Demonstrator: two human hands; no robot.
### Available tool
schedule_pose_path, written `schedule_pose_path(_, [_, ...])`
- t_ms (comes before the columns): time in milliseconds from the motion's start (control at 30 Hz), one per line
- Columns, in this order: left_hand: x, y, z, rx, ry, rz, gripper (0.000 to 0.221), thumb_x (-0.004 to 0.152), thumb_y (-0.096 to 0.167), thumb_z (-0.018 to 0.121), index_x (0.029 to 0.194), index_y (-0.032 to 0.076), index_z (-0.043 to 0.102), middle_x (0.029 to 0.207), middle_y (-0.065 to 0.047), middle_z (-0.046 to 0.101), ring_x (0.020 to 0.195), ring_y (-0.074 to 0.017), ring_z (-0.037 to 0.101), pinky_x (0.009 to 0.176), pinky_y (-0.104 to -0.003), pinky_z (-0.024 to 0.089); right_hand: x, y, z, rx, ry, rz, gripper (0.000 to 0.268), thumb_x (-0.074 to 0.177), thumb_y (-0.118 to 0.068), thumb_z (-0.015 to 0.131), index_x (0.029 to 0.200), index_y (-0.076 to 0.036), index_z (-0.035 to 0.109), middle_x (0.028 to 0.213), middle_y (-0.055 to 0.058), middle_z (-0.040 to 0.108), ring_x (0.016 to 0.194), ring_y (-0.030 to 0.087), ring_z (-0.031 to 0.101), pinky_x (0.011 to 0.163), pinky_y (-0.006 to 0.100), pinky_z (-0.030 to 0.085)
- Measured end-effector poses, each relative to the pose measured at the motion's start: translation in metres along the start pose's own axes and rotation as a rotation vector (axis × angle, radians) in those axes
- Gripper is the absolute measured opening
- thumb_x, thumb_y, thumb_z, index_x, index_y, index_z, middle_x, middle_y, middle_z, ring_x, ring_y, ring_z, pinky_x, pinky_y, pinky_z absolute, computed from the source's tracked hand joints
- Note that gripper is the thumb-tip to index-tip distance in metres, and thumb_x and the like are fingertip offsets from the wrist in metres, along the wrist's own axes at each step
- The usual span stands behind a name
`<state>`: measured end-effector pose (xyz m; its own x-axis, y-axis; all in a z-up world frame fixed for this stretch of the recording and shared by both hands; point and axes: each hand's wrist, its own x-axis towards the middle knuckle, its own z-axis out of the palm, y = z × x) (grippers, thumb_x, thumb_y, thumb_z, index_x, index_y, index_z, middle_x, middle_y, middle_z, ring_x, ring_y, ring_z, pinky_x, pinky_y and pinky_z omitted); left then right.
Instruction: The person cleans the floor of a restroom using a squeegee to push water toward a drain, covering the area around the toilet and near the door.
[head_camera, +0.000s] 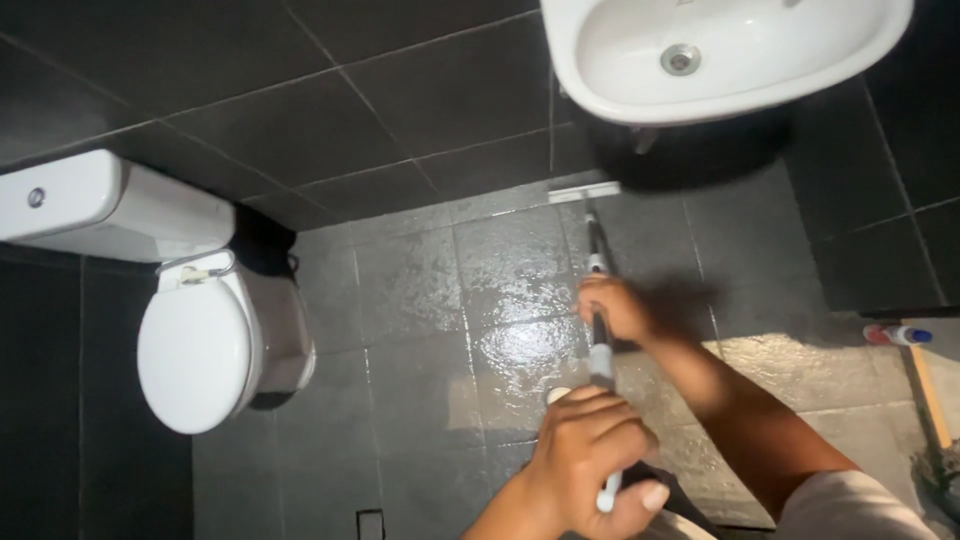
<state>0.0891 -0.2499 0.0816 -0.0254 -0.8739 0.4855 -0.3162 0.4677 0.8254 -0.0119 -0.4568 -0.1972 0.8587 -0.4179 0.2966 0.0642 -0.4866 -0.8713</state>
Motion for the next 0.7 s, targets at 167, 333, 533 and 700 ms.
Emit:
schedule_pose_path(167, [-0.015,-0.035,0.003,-0.093,0.084,-0.116,0.024,0.1,0.023,0.055,0.09,0.002,0.062,0.083,-0.013,0.062,0.075,-0.0302,0.062,0.075,-0.039,0.049,-0.018,0.048,-0.017,-0.291,0.115,0.094,0.025,0.081,-0.013,0.067,0.063,-0.008,0.05,0.064,0.009,0.054,0.063,0.028,0.053,0.061,0.04,0.045])
schedule_pose_path(333, [-0.034,-0.036,-0.005,-0.137,0.261,-0.146,0.022,0.102,0.017,0.051,0.092,0.0,0.061,0.087,-0.016,0.061,0.085,-0.0345,0.063,0.083,-0.043,0.051,-0.015,0.075,0.009,-0.188,0.125,-0.057,0.022,0.087,-0.009,0.061,0.066,-0.011,0.053,0.064,0.007,0.056,0.064,0.027,0.055,0.063,0.041,0.044])
schedule_pose_path(533, [-0.04,0.023,-0.037,-0.003,0.172,-0.184,0.021,0.101,0.019,0.056,0.093,0.001,0.061,0.085,-0.014,0.06,0.076,-0.0319,0.061,0.079,-0.042,0.049,0.007,0.006,0.071,-0.022,-0.004,0.305,0.017,0.081,-0.004,0.066,0.067,-0.008,0.058,0.071,0.004,0.061,0.068,0.021,0.06,0.063,0.037,0.048])
schedule_pose_path(700, [-0.067,0.035,-0.05,0.028,0.128,0.063,0.013,0.092,0.01,0.066,0.081,0.004,0.064,0.076,-0.007,0.062,0.071,-0.0234,0.065,0.069,-0.036,0.051,-0.012,-0.072,0.103,-0.012,-0.042,0.247,0.022,0.081,-0.005,0.07,0.063,-0.007,0.057,0.07,0.005,0.06,0.071,0.021,0.059,0.066,0.035,0.049])
